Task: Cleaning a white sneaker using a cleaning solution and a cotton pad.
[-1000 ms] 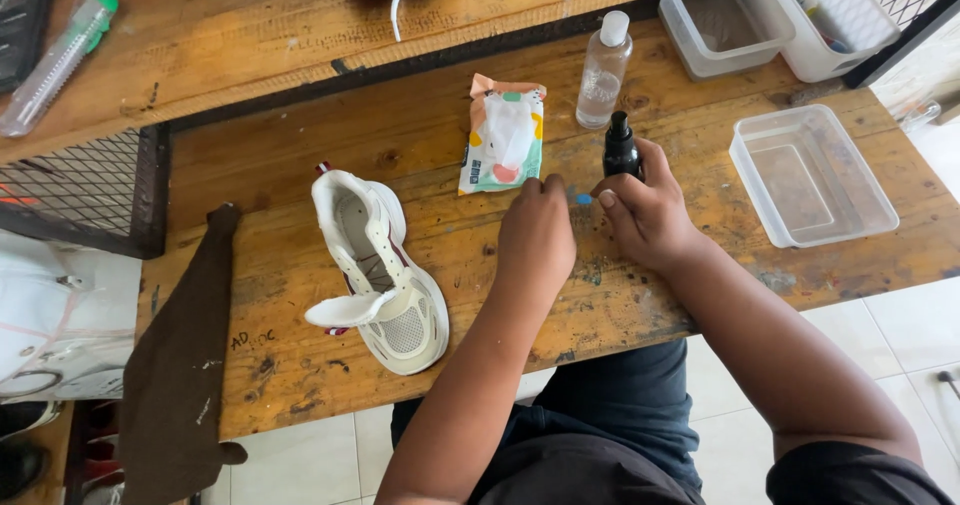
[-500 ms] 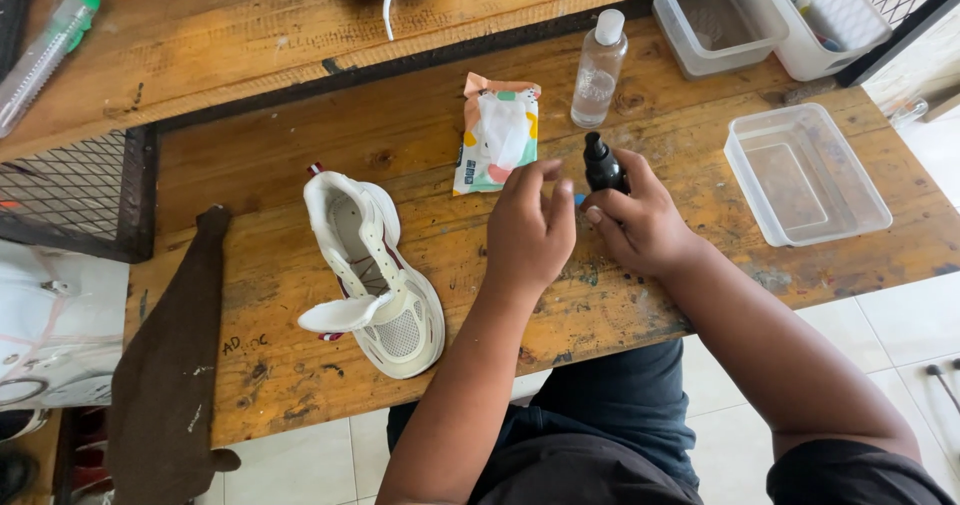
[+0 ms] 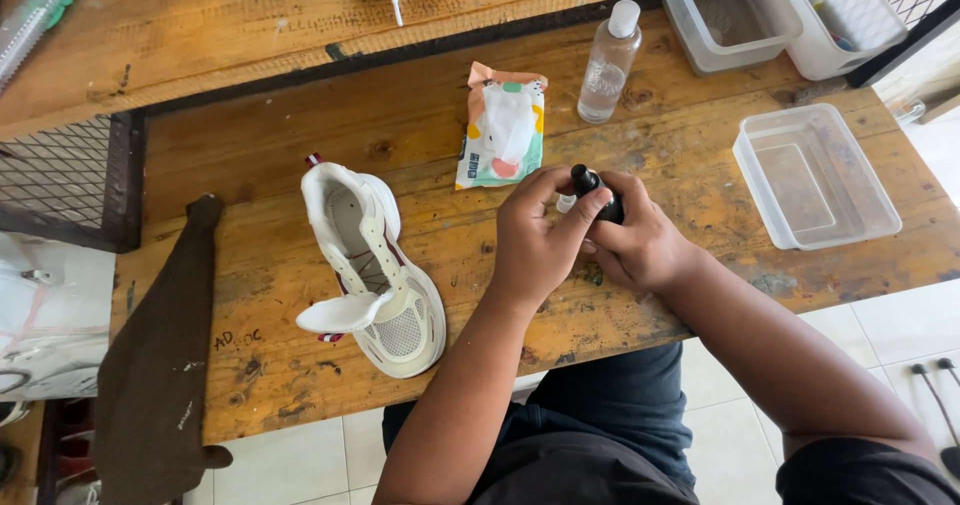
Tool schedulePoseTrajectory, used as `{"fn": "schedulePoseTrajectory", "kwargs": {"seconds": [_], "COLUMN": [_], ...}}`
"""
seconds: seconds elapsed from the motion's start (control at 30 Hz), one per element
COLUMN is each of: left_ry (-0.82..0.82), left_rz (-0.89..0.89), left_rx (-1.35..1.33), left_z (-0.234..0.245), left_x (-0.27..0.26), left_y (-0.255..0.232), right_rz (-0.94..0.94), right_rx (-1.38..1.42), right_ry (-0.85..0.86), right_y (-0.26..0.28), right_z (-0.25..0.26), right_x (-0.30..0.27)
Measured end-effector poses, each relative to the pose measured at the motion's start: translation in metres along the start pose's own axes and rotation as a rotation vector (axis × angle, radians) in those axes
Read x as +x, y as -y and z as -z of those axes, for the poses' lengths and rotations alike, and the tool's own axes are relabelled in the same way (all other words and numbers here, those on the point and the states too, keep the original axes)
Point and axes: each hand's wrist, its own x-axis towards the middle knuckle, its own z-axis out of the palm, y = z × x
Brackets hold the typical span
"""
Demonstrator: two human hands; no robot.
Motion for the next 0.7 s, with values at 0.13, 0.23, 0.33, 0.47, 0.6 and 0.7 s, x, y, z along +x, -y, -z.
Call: {"fn": "schedulePoseTrajectory", "kwargs": {"seconds": [0.13, 0.23, 0.33, 0.47, 0.6, 0.7], "left_ry": [0.027, 0.030, 0.024, 0.008, 0.022, 0.082], "left_rz": [-0.017, -0.011, -0.052, -0.073, -0.044, -0.063], "left_rx": [-0.040, -0.039, -0.063, -0.164, -0.083, -0.077], "left_z": [0.005, 0.005, 0.006, 0.009, 0.008, 0.008], "left_x": [-0.001, -0.002, -0.002, -0.005, -0.015, -0.015], "left_y": [-0.002, -0.009, -0.016, -0.013, -0.008, -0.009], "right_rz": [0.011, 0.023, 0.025, -0.099, -0.362, -0.409], "right_rx": [-0.046, -0.039, 0.059, 0.260, 0.381, 0.503], "right_ry": [-0.032, -0.048, -0.091, -0.229, -0.368, -0.332], "right_y": [-0.001, 0.007, 0.017, 0.024, 0.015, 0.020], "right_z": [-0.003, 0.005, 0.010, 0.022, 0.021, 0.027], "right_x": [-0.008, 0.008, 0.022, 0.028, 0.004, 0.012]}}
